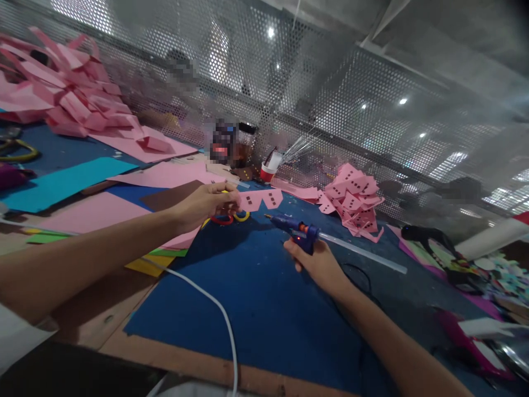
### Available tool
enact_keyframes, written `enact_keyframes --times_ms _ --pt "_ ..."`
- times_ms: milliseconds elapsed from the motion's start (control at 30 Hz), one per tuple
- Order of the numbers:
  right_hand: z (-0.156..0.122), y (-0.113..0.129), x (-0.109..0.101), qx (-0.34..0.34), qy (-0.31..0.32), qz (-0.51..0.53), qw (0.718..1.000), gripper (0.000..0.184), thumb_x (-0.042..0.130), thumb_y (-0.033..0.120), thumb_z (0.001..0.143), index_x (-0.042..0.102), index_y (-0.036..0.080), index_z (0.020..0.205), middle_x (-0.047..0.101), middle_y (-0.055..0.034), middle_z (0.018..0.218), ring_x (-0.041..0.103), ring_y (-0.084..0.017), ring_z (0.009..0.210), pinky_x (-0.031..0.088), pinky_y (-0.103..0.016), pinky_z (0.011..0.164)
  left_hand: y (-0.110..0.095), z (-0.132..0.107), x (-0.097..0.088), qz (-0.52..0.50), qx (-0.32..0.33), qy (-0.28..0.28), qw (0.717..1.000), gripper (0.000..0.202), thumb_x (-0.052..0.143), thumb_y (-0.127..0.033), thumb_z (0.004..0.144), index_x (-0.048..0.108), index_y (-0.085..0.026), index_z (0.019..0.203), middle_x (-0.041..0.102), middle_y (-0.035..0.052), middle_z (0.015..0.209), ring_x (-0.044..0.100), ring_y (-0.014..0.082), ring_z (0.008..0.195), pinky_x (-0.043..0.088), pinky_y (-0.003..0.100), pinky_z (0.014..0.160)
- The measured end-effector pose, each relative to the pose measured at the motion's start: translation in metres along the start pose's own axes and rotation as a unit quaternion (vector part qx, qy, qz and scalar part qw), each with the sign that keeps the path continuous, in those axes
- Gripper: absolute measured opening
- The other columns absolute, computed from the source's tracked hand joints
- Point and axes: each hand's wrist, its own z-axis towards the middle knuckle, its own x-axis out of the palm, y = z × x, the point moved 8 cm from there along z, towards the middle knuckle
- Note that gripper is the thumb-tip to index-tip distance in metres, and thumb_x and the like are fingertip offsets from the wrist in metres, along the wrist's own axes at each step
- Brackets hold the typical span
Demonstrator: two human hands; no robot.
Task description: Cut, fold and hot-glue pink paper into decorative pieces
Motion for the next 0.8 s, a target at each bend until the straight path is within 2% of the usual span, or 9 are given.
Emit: enact_keyframes --times_ms 100,267,500,800 --pt "0.006 -0.004 -0.001 0.002 0.018 -0.032 0.999 0.043 0.052 0.060 0.087 0.062 0.018 0.084 0.057 0.0026 0.058 0.058 -0.012 0.054 0.044 -0.024 0.059 -0.002 0.002 -0.008 -0.003 0.013 -0.031 0.999 0.024 0.076 -0.033 0.074 0.064 -0.016 0.085 0.068 0.0037 0.081 0.066 0.0151 0.076 0.051 0.028 0.072" --pt "0.013 -0.018 0.005 0.033 0.054 -0.046 0.997 0.045 0.053 0.060 0.086 0.064 0.017 0.077 0.056 0.0015 0.055 0.054 -0.011 0.050 0.042 -0.023 0.051 -0.004 0.003 -0.013 -0.011 0.022 -0.046 0.999 0.023 0.075 -0.032 0.075 0.064 -0.015 0.085 0.070 0.0042 0.083 0.066 0.0140 0.075 0.051 0.026 0.071" --pt "0.021 -0.017 0.014 0.016 0.087 -0.039 0.995 0.040 0.055 0.056 0.085 0.063 0.017 0.082 0.056 0.0019 0.060 0.052 -0.010 0.048 0.042 -0.022 0.046 -0.003 0.002 -0.011 -0.018 0.013 -0.050 0.998 0.025 0.077 -0.030 0.073 0.064 -0.014 0.085 0.070 0.0048 0.082 0.066 0.0154 0.074 0.052 0.030 0.073" --pt "0.023 -0.018 0.016 0.004 0.103 -0.052 0.993 0.038 0.053 0.055 0.086 0.058 0.018 0.080 0.053 0.0030 0.064 0.053 -0.010 0.050 0.044 -0.023 0.048 -0.002 0.002 -0.011 -0.019 0.013 -0.044 0.999 0.025 0.078 -0.032 0.072 0.064 -0.015 0.085 0.069 0.0038 0.084 0.066 0.0155 0.077 0.052 0.029 0.075"
